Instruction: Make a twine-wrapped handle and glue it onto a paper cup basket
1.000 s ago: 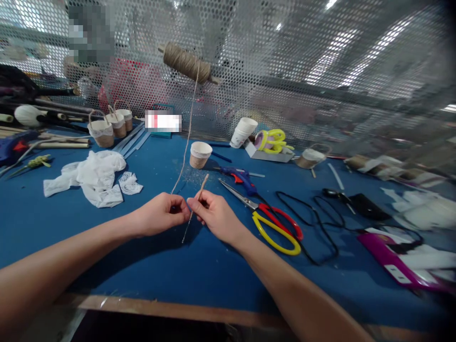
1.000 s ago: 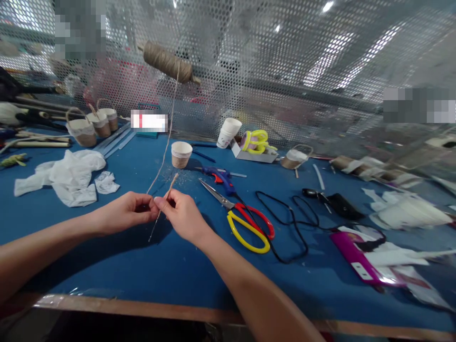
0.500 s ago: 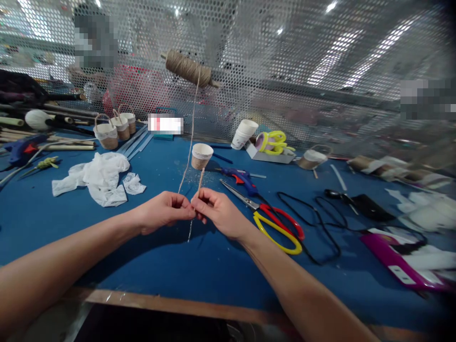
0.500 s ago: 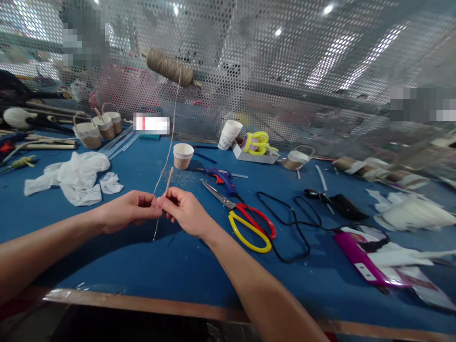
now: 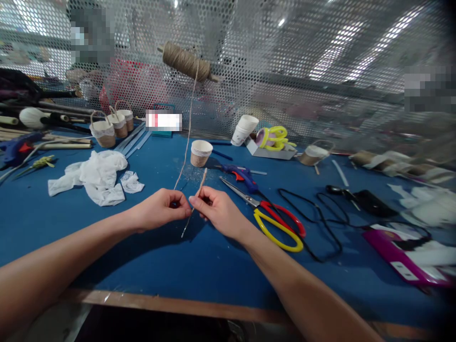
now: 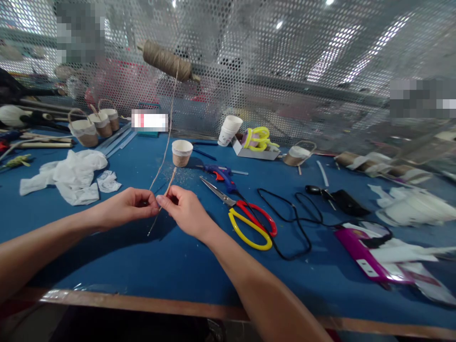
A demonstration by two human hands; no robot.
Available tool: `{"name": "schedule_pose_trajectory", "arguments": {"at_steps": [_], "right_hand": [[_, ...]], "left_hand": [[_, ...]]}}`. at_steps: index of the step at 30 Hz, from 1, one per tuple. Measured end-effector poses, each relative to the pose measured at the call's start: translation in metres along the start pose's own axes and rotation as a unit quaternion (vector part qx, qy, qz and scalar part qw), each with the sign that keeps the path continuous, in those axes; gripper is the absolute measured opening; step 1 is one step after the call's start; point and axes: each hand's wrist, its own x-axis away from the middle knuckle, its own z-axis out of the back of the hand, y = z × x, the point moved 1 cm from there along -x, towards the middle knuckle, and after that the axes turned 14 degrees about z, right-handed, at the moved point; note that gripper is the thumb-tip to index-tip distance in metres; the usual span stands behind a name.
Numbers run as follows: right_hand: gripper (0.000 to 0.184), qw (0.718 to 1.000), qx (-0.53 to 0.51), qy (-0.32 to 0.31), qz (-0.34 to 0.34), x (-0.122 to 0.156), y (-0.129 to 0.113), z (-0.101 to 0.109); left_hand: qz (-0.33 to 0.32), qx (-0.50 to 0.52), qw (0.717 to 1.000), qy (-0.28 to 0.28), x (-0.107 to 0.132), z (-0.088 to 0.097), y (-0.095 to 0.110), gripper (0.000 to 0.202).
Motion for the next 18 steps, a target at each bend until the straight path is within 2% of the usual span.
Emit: {"name": "schedule_pose_trajectory", "arguments": {"at_steps": [6,9,13,18], "right_hand": [[0.026,1.000,0.020,0.016,-0.012,0.0006,0.0007,-0.0028],[0.023,0.998,-0.055,0.018,-0.013,0.0003,0.0008,-0.0035],[0.020,0.980,-0.201,-0.008,-0.011,-0.0007,0.0003,-0.0025],[0.022,0.980,-0.195,0.011,-0.024,-0.0005,0.0025,-0.0012]], "left_hand": [[0.002,0.018,1.000,0.020,-0.0008,-0.0033,-0.0016,0.019],[0.014,0.044,0.999,0.010,0.0001,-0.0045,-0.0003,0.021],[0.044,0.115,0.992,-0.033,0.0023,-0.0050,0.0019,0.019],[0.038,0.117,0.992,-0.034,0.0027,-0.0030,0.0033,0.018]]}}
